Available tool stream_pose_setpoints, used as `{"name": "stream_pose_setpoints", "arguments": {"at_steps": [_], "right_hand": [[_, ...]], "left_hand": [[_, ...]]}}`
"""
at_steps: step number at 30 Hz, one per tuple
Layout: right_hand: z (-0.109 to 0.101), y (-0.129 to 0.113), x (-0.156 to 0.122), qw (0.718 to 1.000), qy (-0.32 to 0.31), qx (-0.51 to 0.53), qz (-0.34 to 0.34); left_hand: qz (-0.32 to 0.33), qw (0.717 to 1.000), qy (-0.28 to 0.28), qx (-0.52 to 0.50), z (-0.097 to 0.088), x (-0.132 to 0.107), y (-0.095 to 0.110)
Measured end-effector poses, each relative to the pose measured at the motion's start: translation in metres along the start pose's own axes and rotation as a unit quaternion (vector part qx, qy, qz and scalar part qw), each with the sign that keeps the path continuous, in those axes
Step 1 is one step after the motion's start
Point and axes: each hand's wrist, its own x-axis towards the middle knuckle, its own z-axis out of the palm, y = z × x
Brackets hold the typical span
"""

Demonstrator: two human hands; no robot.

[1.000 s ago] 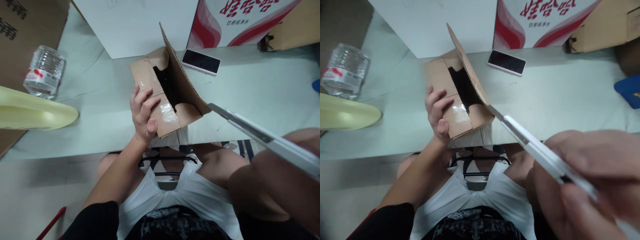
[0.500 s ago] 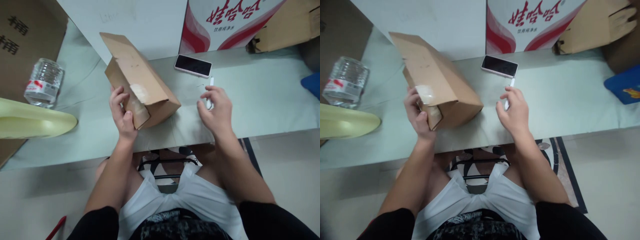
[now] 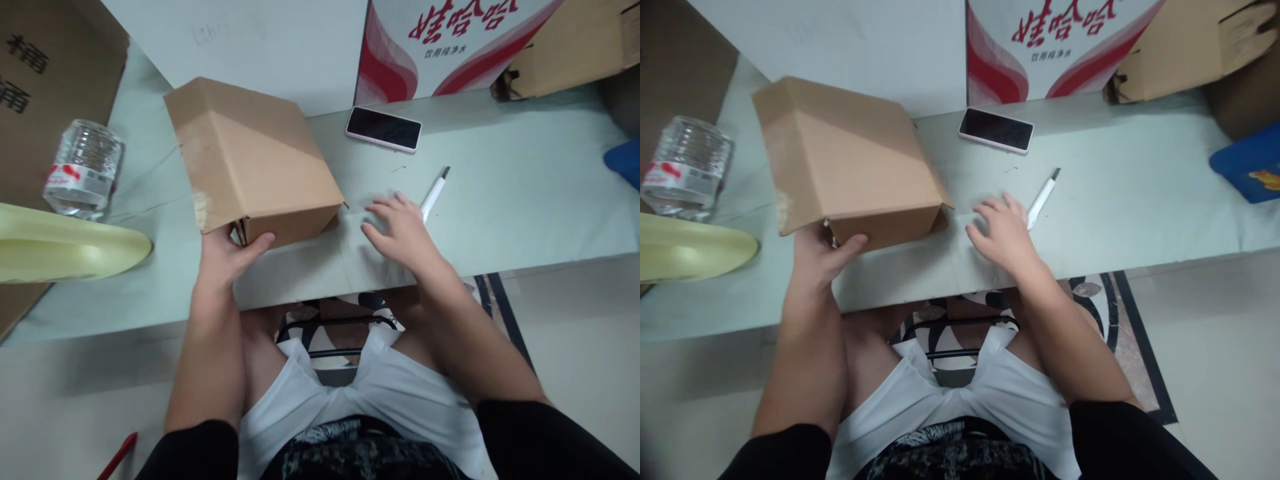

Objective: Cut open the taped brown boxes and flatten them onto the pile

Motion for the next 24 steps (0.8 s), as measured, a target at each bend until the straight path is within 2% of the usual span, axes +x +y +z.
{"name": "stream_pose_setpoints", "arguments": {"at_steps": [3, 6, 9, 11, 16, 19, 22, 24], "right_hand": [[0.004, -0.006, -0.001, 0.987, -0.036, 0.095, -0.127], [0.003, -0.015, -0.006, 0.966, -0.022, 0.194, -0.170], [0.002, -0.020, -0.011, 0.957, 0.012, 0.254, -0.139], [0.002, -0.021, -0.013, 0.954, 0.035, 0.282, -0.095], [0.007, -0.017, -0.010, 0.946, 0.093, 0.309, -0.031], [0.006, -0.014, -0.007, 0.943, 0.164, 0.288, -0.018], [0.005, -0.009, -0.004, 0.926, 0.219, 0.307, -0.005], [0.005, -0.004, -0.002, 0.910, 0.208, 0.358, 0.007]], "left_hand": [[-0.028, 0.998, -0.022, -0.051, 0.002, -0.003, 0.007], [-0.053, 0.991, -0.054, -0.109, 0.012, -0.005, 0.013], [-0.093, 0.983, -0.110, -0.112, 0.021, -0.006, 0.018], [-0.099, 0.984, -0.122, -0.081, 0.025, -0.007, 0.020], [-0.033, 0.998, -0.051, -0.030, 0.028, -0.002, 0.021], [0.008, 0.999, 0.003, -0.046, 0.027, 0.003, 0.024], [0.007, 0.997, 0.038, -0.068, 0.025, 0.003, 0.030], [-0.009, 0.994, 0.033, -0.106, 0.023, 0.001, 0.033]]}}
